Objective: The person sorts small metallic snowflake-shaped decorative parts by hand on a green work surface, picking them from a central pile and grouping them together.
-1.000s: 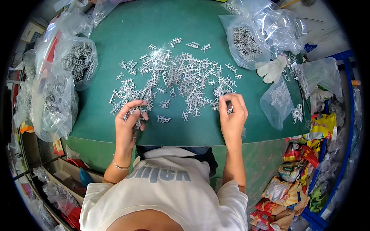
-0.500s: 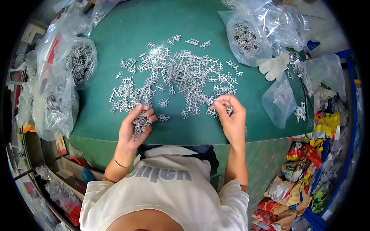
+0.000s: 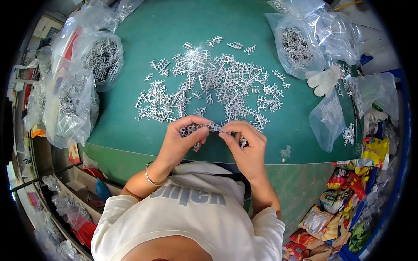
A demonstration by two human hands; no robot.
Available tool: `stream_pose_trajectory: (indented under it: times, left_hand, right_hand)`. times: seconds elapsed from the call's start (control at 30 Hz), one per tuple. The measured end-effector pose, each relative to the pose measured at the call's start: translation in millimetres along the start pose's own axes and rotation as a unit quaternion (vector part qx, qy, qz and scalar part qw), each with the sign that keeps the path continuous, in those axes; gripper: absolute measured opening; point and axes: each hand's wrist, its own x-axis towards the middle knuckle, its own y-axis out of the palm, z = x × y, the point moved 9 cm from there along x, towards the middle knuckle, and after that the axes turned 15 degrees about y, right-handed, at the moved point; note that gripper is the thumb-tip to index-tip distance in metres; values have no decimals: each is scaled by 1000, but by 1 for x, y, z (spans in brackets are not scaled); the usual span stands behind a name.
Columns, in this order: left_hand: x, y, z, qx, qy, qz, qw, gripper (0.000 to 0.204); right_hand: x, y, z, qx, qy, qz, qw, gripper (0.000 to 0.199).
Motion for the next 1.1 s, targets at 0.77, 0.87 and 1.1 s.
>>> stream_pose_trajectory:
  times: [0.77, 0.87, 1.1]
  left_hand:
    - [-10, -10, -15, 83, 113, -88, 986, 4]
    - [-12, -11, -14, 80, 102, -99, 987, 4]
    - [-15, -13, -21, 117, 201, -98, 968, 5]
  right_hand:
    - [-8, 29, -27, 91, 152, 130, 976, 22]
    - [-9, 26, -31, 49, 187, 109, 975, 19]
    - [-20, 51, -44, 234, 300, 215, 900, 12]
